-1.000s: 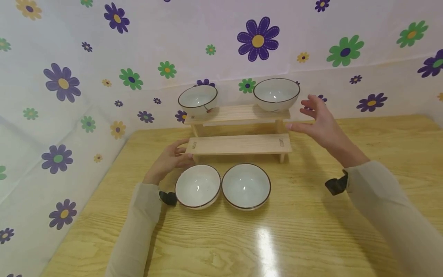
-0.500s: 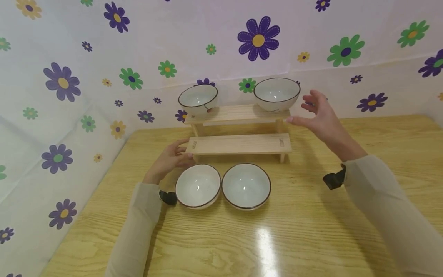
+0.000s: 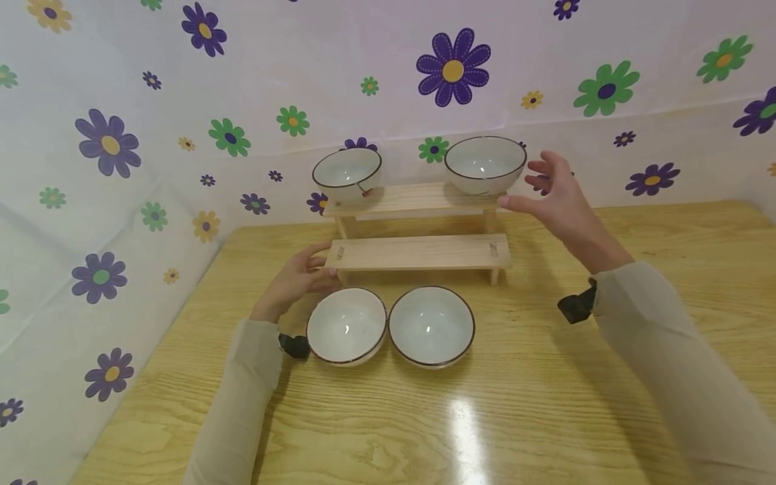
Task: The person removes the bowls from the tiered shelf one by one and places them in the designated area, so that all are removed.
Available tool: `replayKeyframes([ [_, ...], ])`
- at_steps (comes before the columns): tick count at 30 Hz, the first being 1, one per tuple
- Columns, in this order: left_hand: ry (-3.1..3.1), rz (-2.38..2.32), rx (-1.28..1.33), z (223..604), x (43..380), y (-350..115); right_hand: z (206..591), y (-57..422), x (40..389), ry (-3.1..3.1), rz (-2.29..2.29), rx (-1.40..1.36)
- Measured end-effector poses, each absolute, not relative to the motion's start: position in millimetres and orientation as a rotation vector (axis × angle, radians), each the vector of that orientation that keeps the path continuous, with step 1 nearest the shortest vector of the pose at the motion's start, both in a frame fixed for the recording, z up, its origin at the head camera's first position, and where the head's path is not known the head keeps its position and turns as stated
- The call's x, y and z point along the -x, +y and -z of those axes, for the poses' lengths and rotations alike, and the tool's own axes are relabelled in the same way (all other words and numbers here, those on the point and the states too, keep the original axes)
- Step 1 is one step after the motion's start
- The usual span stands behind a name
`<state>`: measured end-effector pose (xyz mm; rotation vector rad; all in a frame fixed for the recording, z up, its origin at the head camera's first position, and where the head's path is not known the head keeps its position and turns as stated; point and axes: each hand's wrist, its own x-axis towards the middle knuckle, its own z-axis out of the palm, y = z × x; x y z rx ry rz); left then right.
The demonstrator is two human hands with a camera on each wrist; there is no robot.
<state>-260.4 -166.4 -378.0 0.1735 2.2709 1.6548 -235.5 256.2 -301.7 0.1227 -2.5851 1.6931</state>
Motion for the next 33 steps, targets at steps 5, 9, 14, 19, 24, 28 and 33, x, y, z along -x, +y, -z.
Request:
replayKeyframes([
  [5, 2.270, -1.657, -0.178, 378.1, 260.1, -166.5, 301.5, 253.4, 239.7, -2.546, -1.744, -0.131],
  [9, 2.266, -1.659, -0.184, 377.2, 259.6, -166.2, 300.7, 249.4, 244.5, -2.508, -1.763, -0.117],
  [14, 2.262, -1.664, -0.178, 377.0, 259.2, -166.9, 299.1, 244.1, 250.6, -2.480, -1.760, -0.096],
  [19, 2.270, -1.653, -0.182, 376.9, 259.5, -166.7, 298.0, 242.0, 255.2, -2.472, -1.748, -0.103],
  [24, 2.282, -1.642, -0.188, 376.8, 260.4, -165.4, 297.2, 239.8, 258.5, -2.446, -1.775, -0.129],
  [28, 2.273, -1.651, -0.196, 376.6, 259.9, -165.1, 296.8, 235.4, 260.5, -2.425, -1.786, -0.156],
  [33, 2.259, -1.660, -0.198, 376.3, 258.3, -166.0, 298.8, 232.3, 263.1, -2.410, -1.815, -0.169],
])
